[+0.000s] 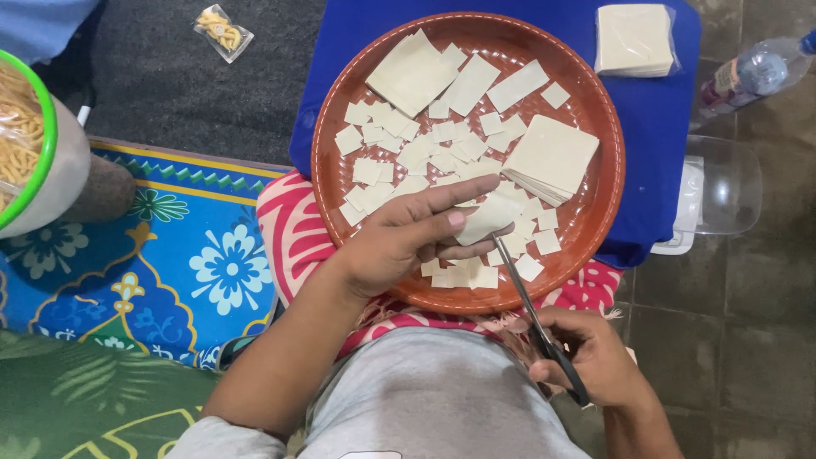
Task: Using scissors to cut square sheets of material into smaller pieces over a plate.
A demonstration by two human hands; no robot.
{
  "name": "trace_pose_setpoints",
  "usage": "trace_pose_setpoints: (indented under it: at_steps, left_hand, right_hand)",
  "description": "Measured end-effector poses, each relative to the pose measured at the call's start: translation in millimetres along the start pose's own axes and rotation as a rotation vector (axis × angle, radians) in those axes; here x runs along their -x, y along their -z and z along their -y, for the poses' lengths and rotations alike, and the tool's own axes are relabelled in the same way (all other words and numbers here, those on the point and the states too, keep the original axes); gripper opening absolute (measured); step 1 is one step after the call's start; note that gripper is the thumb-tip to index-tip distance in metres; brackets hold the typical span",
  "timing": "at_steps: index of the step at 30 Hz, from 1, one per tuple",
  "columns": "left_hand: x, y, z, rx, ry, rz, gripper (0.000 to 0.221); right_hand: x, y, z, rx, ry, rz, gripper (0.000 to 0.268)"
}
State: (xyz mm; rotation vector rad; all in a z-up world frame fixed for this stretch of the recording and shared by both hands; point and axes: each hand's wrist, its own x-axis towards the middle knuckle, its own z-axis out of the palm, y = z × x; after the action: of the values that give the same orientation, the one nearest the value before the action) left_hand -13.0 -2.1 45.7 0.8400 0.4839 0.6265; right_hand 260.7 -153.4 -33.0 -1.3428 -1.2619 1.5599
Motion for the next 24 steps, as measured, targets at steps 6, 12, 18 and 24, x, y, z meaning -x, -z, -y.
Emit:
trace_pose_setpoints:
  at_steps: [6,12,18,24]
  left_hand:
    - [1,4,9,-0.218,-0.041,-0.008,0.05]
    - [1,2,8,-0.183,-0.017,0.016,0.054]
    - [1,4,4,-0.222,-0.026,-0.005,0.054]
    - [3,7,7,-0.222,-0.051,0.001,0.048]
  right_hand:
    - [0,-1,14,-0.064,0.053,0.047,0.061]
    - [-4,-4,13,-0.003,0.106,0.081,0.062]
    - [-3,-7,21,-0.005,0.1,0.089,0.065]
    - [2,16,4,0.059,0.1,0.041,0.061]
